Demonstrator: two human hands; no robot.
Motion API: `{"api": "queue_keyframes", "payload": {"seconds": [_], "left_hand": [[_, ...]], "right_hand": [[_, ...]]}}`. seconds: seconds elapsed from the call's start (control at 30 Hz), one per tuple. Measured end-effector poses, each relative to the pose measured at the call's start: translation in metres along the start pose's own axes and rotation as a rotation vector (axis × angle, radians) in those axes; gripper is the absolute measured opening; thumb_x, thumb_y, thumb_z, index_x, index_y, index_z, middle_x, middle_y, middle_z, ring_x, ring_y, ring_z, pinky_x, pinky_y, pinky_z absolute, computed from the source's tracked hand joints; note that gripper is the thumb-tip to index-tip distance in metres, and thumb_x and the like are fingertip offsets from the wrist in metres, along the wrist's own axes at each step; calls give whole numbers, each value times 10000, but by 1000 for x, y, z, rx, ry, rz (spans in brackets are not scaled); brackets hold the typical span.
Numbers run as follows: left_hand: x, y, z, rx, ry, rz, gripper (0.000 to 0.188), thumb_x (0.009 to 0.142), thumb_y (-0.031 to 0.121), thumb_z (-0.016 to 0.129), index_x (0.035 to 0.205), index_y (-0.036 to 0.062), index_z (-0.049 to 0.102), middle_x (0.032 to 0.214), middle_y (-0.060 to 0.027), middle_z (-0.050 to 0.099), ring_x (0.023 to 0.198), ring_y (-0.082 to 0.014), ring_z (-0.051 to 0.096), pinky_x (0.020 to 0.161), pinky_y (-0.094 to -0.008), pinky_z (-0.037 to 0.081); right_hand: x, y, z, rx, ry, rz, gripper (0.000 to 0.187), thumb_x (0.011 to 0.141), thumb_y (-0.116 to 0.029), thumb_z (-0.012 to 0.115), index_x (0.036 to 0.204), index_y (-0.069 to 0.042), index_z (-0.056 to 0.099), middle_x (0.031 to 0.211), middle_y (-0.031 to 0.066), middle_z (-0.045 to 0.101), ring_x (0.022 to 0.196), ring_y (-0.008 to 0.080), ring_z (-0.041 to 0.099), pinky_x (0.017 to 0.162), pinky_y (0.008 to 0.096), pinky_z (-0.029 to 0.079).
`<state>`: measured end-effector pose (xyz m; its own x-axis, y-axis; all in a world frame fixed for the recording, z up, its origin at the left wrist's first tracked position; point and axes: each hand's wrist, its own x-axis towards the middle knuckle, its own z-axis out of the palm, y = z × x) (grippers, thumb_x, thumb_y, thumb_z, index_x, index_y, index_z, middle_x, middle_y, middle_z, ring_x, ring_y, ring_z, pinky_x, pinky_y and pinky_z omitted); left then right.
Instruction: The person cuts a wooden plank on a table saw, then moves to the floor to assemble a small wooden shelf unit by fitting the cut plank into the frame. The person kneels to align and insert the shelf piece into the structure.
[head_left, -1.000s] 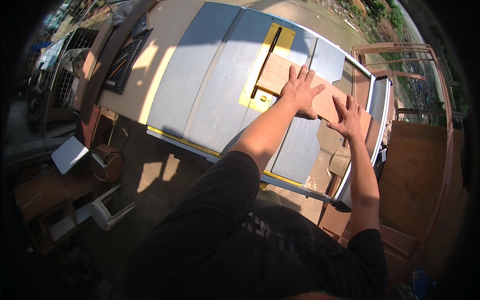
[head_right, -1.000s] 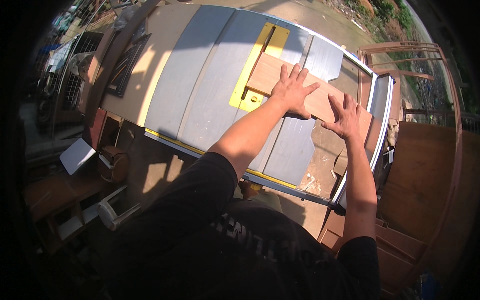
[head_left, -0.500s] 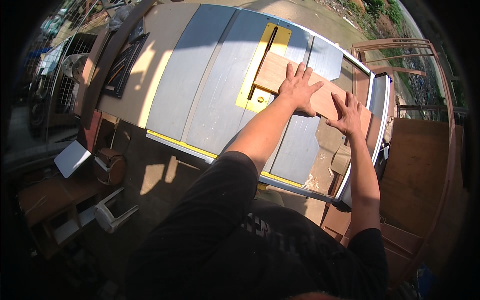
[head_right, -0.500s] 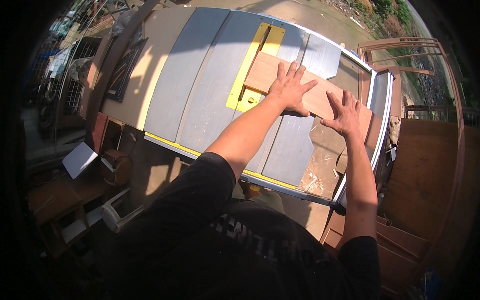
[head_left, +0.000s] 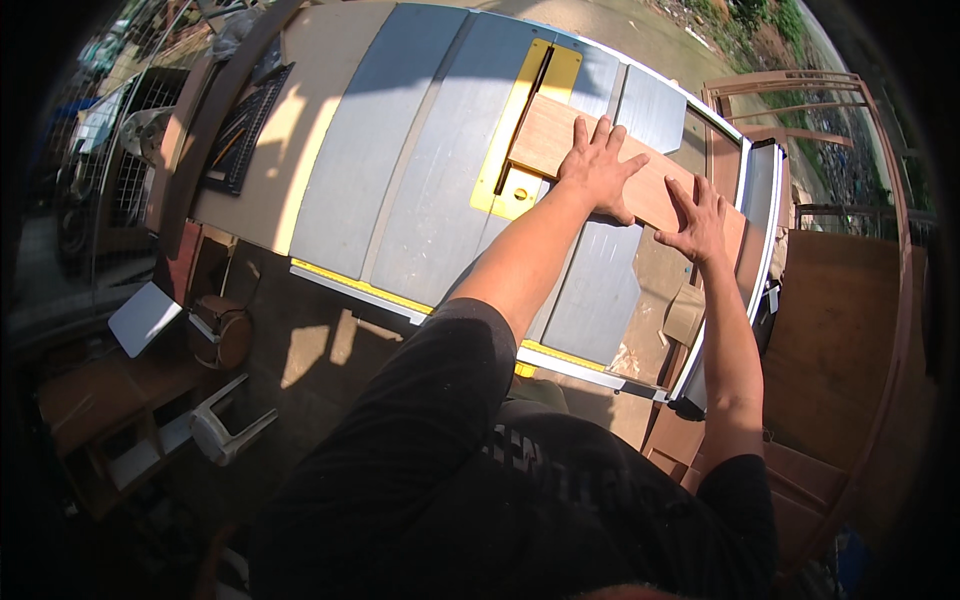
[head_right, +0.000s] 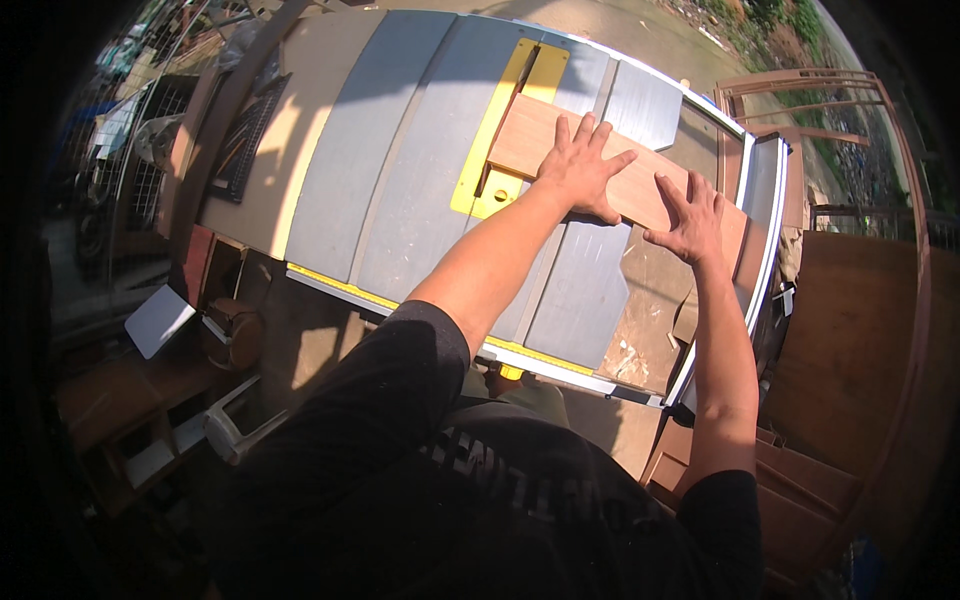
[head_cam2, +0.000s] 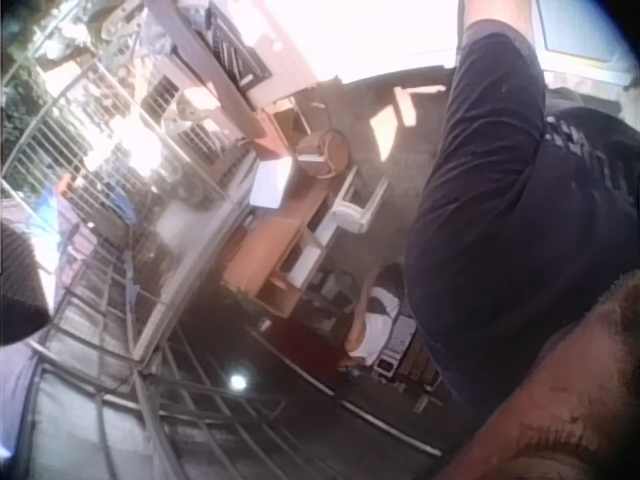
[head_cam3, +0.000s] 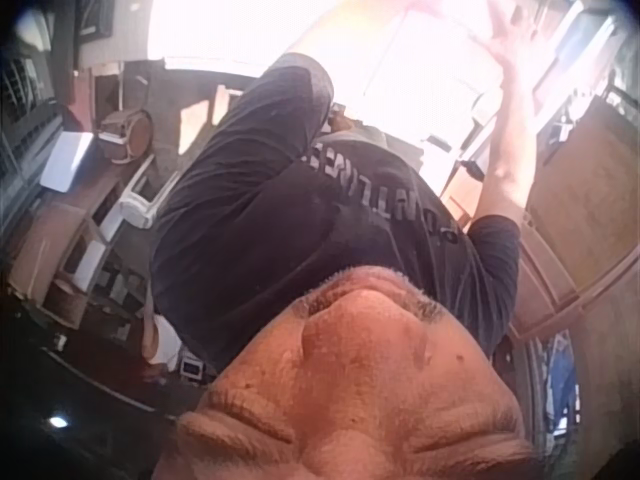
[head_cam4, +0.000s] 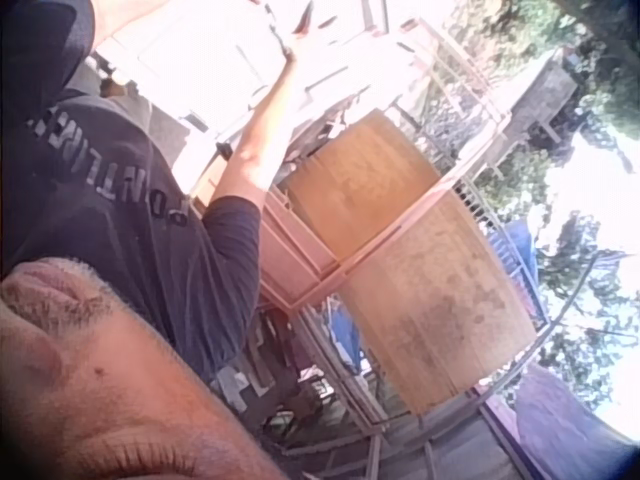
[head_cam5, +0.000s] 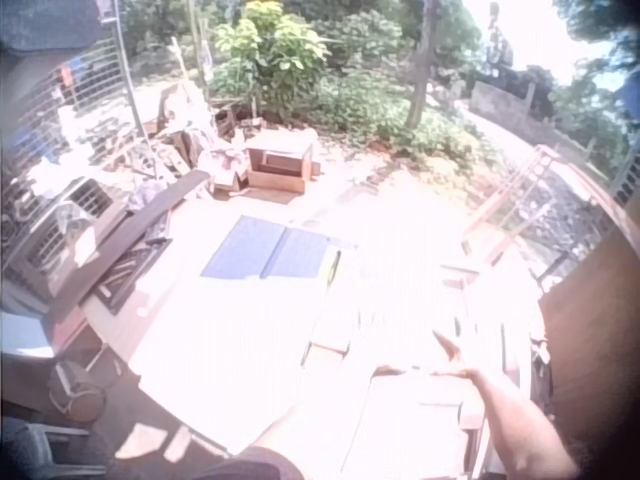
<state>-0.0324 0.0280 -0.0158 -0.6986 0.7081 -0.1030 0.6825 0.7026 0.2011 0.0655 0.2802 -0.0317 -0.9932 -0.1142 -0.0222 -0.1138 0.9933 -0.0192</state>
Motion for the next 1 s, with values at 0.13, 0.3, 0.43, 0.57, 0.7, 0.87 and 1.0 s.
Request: {"api": "queue_keyframes", "payload": {"seconds": [0.13, 0.3, 0.43, 0.57, 0.7, 0.87, 1.0], "left_hand": [[4, 0, -1, -27, -14, 1, 1085, 607, 721, 743, 1543, 352, 337, 1616, -183, 223, 1507, -424, 104, 1158, -688, 84], [10, -2, -2, -43, -24, -7, 1082, 604, 703, 756, 1540, 353, 341, 1615, -192, 218, 1510, -423, 97, 1162, -687, 71], [15, -3, 0, -46, -10, -12, 1066, 614, 699, 752, 1538, 356, 347, 1613, -205, 213, 1511, -427, 88, 1169, -676, 58], [23, -4, -2, -59, 15, -17, 1073, 607, 698, 756, 1538, 357, 346, 1615, -207, 207, 1512, -427, 80, 1169, -671, 63], [26, -4, 0, -59, 27, -35, 1084, 594, 699, 758, 1537, 361, 346, 1615, -210, 207, 1511, -429, 85, 1163, -676, 72], [26, -5, 2, -49, 31, -36, 1098, 578, 713, 759, 1535, 366, 348, 1609, -211, 225, 1506, -429, 110, 1161, -678, 84], [22, -5, 1, -20, 28, -29, 1100, 581, 738, 748, 1536, 369, 346, 1602, -208, 241, 1502, -424, 129, 1159, -678, 97]], "right_hand": [[1, 3, 0, -31, 12, 3, 1122, 508, -888, 630, 1483, -361, 456, 1489, 258, 354, 1404, 418, 309, 1099, 631, 193], [7, 5, 0, -26, 11, 0, 1135, 488, -879, 646, 1481, -361, 459, 1485, 253, 356, 1401, 415, 313, 1106, 602, 203], [12, 7, -4, -7, -9, 6, 1143, 482, -883, 646, 1480, -359, 459, 1494, 250, 349, 1402, 416, 309, 1117, 598, 195], [20, 20, 4, -35, 40, -31, 1145, 484, -897, 634, 1479, -357, 462, 1487, 249, 357, 1389, 418, 321, 1110, 592, 203], [28, 24, 4, -10, 32, -48, 1134, 500, -897, 629, 1484, -362, 453, 1486, 253, 361, 1399, 422, 312, 1117, 600, 195], [28, 27, 8, -8, 46, -62, 1132, 507, -894, 630, 1488, -359, 449, 1481, 264, 364, 1396, 425, 313, 1116, 604, 197], [21, 19, 4, 9, 16, -36, 1145, 498, -902, 626, 1485, -346, 459, 1489, 272, 357, 1403, 429, 305, 1110, 617, 201]]}}
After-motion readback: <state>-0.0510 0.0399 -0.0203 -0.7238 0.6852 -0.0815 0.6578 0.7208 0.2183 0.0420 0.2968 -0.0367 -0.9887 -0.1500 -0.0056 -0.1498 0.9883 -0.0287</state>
